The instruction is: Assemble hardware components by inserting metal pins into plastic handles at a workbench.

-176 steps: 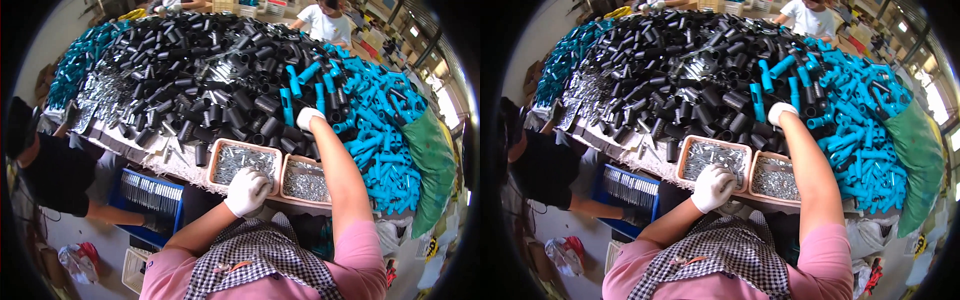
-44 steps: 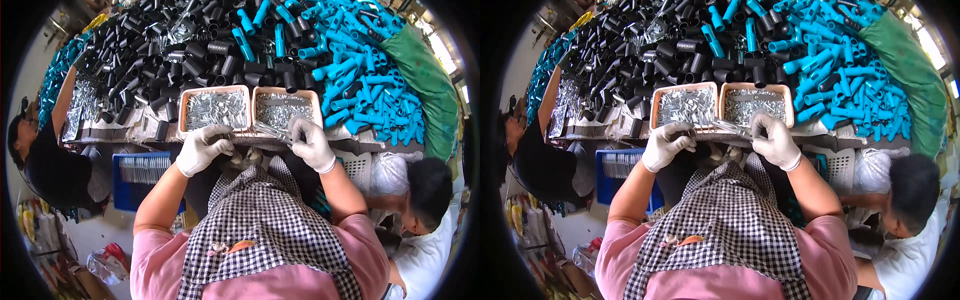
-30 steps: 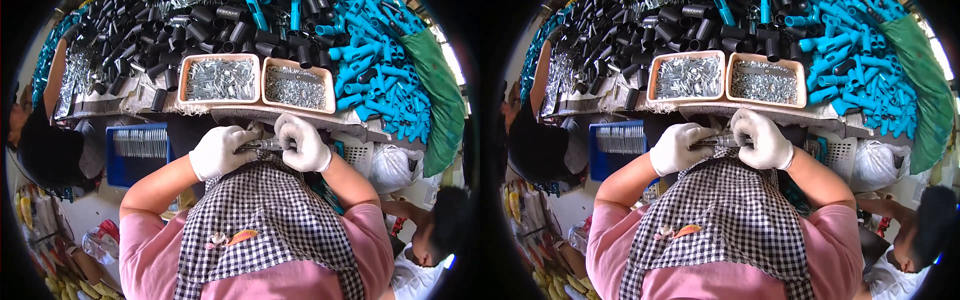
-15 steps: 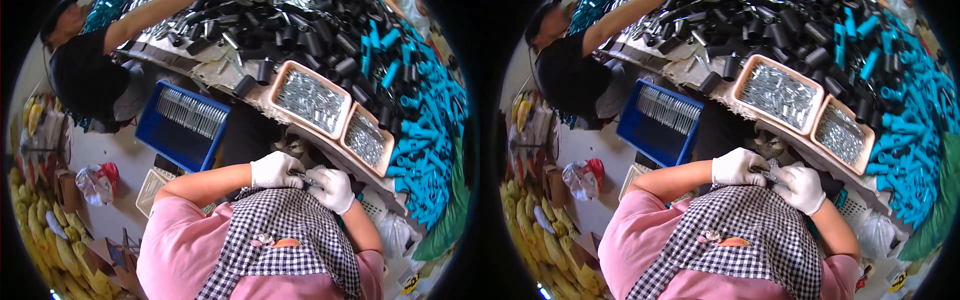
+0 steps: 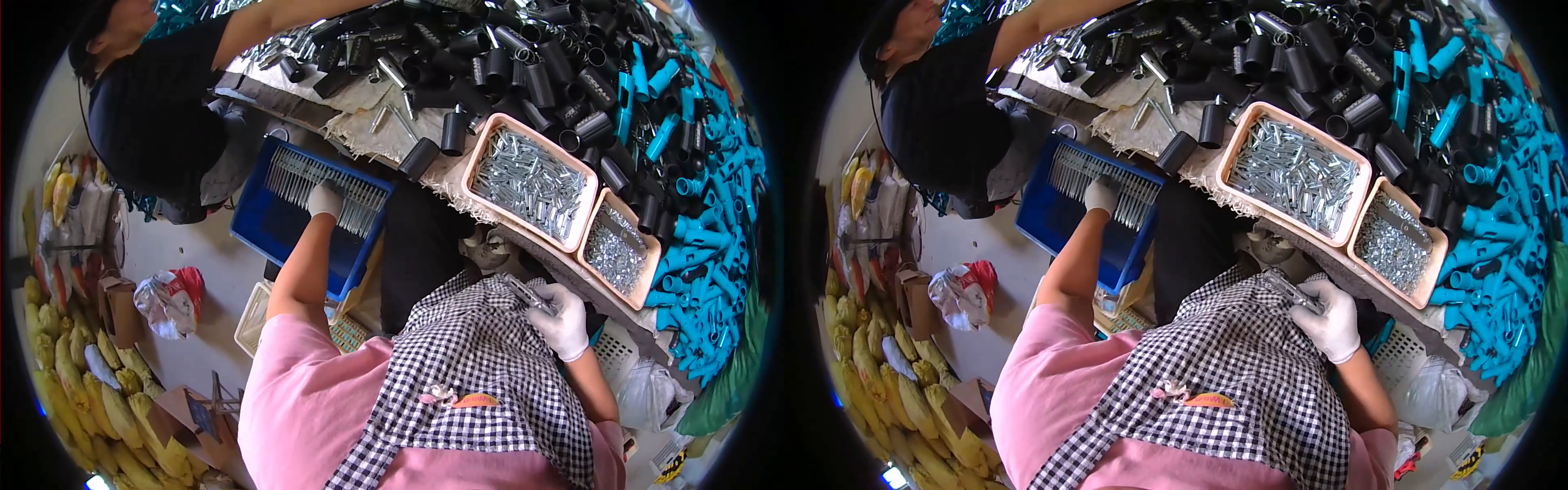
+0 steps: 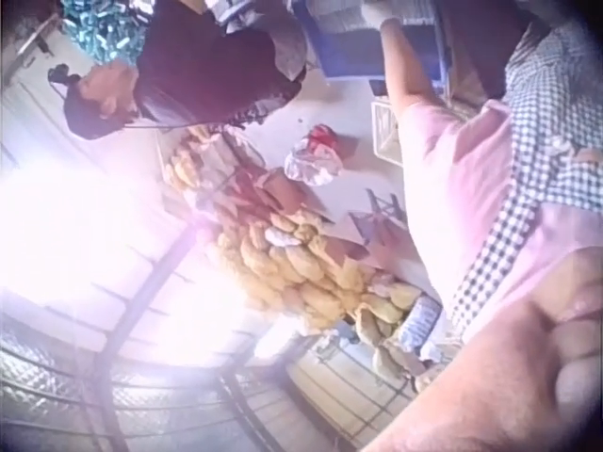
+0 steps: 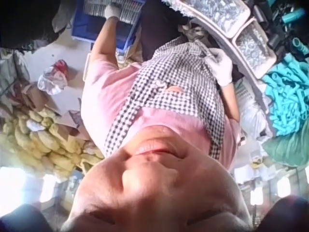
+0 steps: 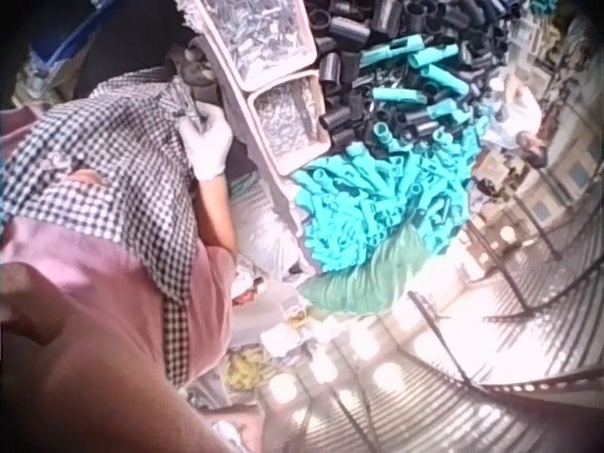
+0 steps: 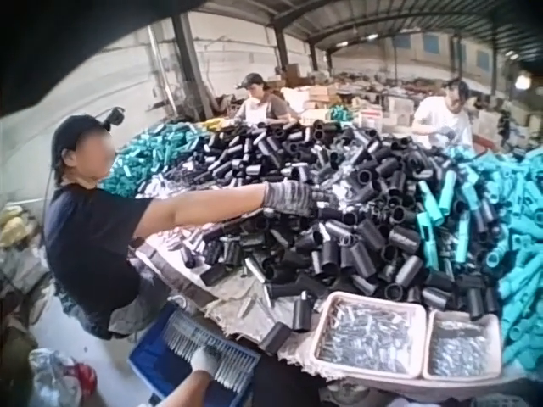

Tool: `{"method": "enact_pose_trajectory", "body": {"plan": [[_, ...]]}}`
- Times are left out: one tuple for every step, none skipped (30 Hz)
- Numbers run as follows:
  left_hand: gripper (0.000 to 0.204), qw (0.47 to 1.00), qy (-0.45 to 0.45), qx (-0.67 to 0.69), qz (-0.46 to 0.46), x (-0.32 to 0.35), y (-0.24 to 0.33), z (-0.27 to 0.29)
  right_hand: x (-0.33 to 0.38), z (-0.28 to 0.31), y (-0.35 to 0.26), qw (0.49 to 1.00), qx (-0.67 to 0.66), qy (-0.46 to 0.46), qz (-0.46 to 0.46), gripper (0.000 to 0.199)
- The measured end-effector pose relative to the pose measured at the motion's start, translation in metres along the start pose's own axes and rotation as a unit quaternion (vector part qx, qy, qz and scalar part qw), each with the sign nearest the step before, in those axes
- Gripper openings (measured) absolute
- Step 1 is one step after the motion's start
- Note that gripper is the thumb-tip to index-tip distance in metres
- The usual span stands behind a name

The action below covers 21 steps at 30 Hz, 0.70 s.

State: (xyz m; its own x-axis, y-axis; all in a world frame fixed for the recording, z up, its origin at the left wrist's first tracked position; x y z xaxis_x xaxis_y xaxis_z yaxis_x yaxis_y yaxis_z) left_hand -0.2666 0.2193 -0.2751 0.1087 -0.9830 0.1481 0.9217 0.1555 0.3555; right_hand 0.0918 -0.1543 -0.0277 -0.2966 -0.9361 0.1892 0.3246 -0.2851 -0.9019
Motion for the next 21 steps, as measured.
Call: {"method": "enact_pose_trajectory", "body": {"plan": [[0.025,0.998,-0.004,-0.050,0.025,-0.004,0.003,-0.007,0.000,0.000,0.000,1.000,0.018,-0.002,0.017,0.032],[0.024,0.996,0.013,-0.076,0.034,-0.005,0.011,-0.010,0.001,0.000,0.001,1.000,0.021,0.003,0.015,0.032],[0.023,0.993,0.030,-0.102,0.043,-0.005,0.018,-0.013,0.004,0.001,0.004,1.000,0.006,0.010,-0.004,0.032],[0.022,0.989,0.015,-0.135,0.053,-0.008,0.022,-0.013,0.007,0.001,0.006,1.000,-0.008,0.016,-0.022,0.033],[0.023,0.987,0.033,-0.143,0.063,-0.009,0.025,-0.011,0.011,0.002,0.007,0.999,-0.001,0.026,-0.029,0.033],[0.025,0.984,0.052,-0.151,0.073,-0.010,0.028,-0.009,0.014,0.002,0.006,0.999,0.001,0.029,-0.031,0.033],[0.024,0.979,0.063,-0.174,0.089,-0.010,0.028,-0.006,0.016,0.003,0.003,0.998,-0.002,0.041,-0.038,0.033],[0.022,0.979,0.070,-0.150,0.116,-0.011,0.023,-0.006,0.017,0.003,0.002,0.998,-0.007,0.049,-0.043,0.033],[0.022,0.979,0.078,-0.126,0.143,-0.014,0.015,-0.009,0.019,0.004,0.004,0.998,-0.006,0.048,-0.042,0.033],[0.021,0.982,0.072,-0.075,0.160,-0.017,0.010,-0.012,0.022,0.004,0.009,0.998,-0.011,0.049,-0.044,0.032],[0.021,0.982,0.072,-0.075,0.158,-0.020,0.010,-0.015,0.023,0.003,0.011,0.997,-0.015,0.052,-0.047,0.032],[0.022,0.988,0.058,-0.066,0.127,-0.023,0.010,-0.017,0.023,0.003,0.012,0.997,-0.016,0.054,-0.046,0.032],[0.022,0.993,0.044,-0.058,0.095,-0.026,0.011,-0.019,0.022,0.003,0.010,0.998,-0.003,0.041,-0.039,0.032],[0.020,0.992,0.070,-0.052,0.086,-0.028,0.013,-0.024,0.021,0.003,0.008,0.999,0.010,0.029,-0.033,0.032],[0.020,0.993,0.071,-0.052,0.082,-0.032,0.012,-0.026,0.020,0.003,0.006,0.999,0.008,0.033,-0.033,0.032],[0.020,0.992,0.044,-0.068,0.097,-0.039,0.010,-0.025,0.018,0.002,0.003,0.999,0.027,0.025,-0.010,0.032],[0.023,0.990,0.014,-0.083,0.110,-0.042,0.013,-0.025,0.018,0.003,0.002,0.999,0.048,0.019,0.010,0.032],[0.025,0.987,-0.022,-0.115,0.106,-0.047,0.018,-0.025,0.018,0.003,0.005,0.999,0.042,0.023,0.021,0.034],[0.025,0.988,-0.022,-0.116,0.099,-0.050,0.022,-0.024,0.018,0.002,0.004,0.999,0.035,0.028,0.027,0.035],[0.026,0.981,-0.056,-0.172,0.067,-0.055,0.022,-0.024,0.017,0.001,0.001,0.999,0.026,0.031,0.035,0.036],[0.027,0.969,-0.090,-0.229,0.035,-0.059,0.021,-0.024,0.015,0.002,-0.002,0.999,0.028,0.015,0.039,0.037]]}}
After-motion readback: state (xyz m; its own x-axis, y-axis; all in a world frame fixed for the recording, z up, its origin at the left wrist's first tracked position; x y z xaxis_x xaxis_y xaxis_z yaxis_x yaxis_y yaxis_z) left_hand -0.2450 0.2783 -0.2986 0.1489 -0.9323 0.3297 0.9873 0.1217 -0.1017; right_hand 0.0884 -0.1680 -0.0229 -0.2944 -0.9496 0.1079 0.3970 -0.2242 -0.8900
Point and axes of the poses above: each hand's wrist, its own x-axis away from the middle knuckle, its own z-axis out of the back of the hand, y = z × x, the point moved 1 cm from there along -x, towards the middle knuckle, and after that the axes turned 15 degrees about z, right-handed, at the moved point
